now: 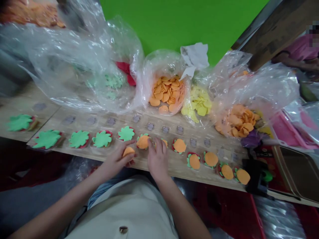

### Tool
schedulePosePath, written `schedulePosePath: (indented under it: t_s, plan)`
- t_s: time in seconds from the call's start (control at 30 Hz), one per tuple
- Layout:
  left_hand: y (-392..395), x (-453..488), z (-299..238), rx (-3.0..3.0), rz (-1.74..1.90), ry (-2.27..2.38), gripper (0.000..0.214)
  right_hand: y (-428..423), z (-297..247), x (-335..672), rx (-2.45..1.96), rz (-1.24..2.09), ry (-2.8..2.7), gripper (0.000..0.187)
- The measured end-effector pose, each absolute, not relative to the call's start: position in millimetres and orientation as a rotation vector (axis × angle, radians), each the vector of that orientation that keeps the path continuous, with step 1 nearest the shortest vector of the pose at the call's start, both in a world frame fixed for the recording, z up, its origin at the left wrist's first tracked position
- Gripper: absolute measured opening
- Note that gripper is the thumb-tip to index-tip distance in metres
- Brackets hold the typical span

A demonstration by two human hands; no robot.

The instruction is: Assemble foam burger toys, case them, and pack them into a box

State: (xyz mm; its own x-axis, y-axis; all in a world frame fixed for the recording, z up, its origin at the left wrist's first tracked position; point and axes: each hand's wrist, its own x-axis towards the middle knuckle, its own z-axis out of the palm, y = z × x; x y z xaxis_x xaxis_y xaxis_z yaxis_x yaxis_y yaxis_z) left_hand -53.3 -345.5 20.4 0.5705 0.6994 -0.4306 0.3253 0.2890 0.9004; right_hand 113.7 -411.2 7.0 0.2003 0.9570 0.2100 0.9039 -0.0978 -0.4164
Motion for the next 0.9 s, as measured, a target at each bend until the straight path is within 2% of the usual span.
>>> schedulePosePath:
  t_s: [0.13, 0.23, 0.3, 0.37, 0.43, 0.57, 0.67, 0.9]
  plan:
    - [-338.2, -52.4, 38.2, 0.607, 0.518, 0.833, 0.042, -391.8, 14.3, 94.8, -1.740, 0.703, -1.390, 0.024]
    - [-337.2, -50.8, 38.5, 0.545, 0.671, 0.886, 0.040, -369.4, 15.6, 78.3, -1.585, 1.056, -1.237, 0.022]
    - [-334.9, -55.5, 33.8, 0.654, 0.792, 0.981, 0.040, -354.6, 13.6, 73.8, -1.568, 1.127, -1.181, 0.022]
    - [-329.4, -66.8, 27.8, 0.828, 0.922, 1.107, 0.042, -340.6, 10.8, 74.7, -1.626, 1.000, -1.195, 0.022]
    - [-321.9, -82.6, 21.4, 0.991, 1.013, 1.224, 0.042, -328.8, 7.8, 76.8, -1.709, 0.685, -1.342, 0.019]
    - [-311.9, -111.7, 9.4, 1.453, 0.969, 1.348, 0.034, -320.8, -1.4, 70.3, -1.678, 0.167, -1.934, 0.015]
    - [-313.9, -120.2, 2.7, 1.995, 0.807, 1.264, 0.030, -331.2, -11.5, 61.3, -1.667, 0.043, -2.180, 0.018]
    - [-329.1, -107.6, -2.7, 2.655, 0.383, 1.183, 0.047, -379.7, -12.1, 76.6, -1.701, -0.043, -2.228, 0.039]
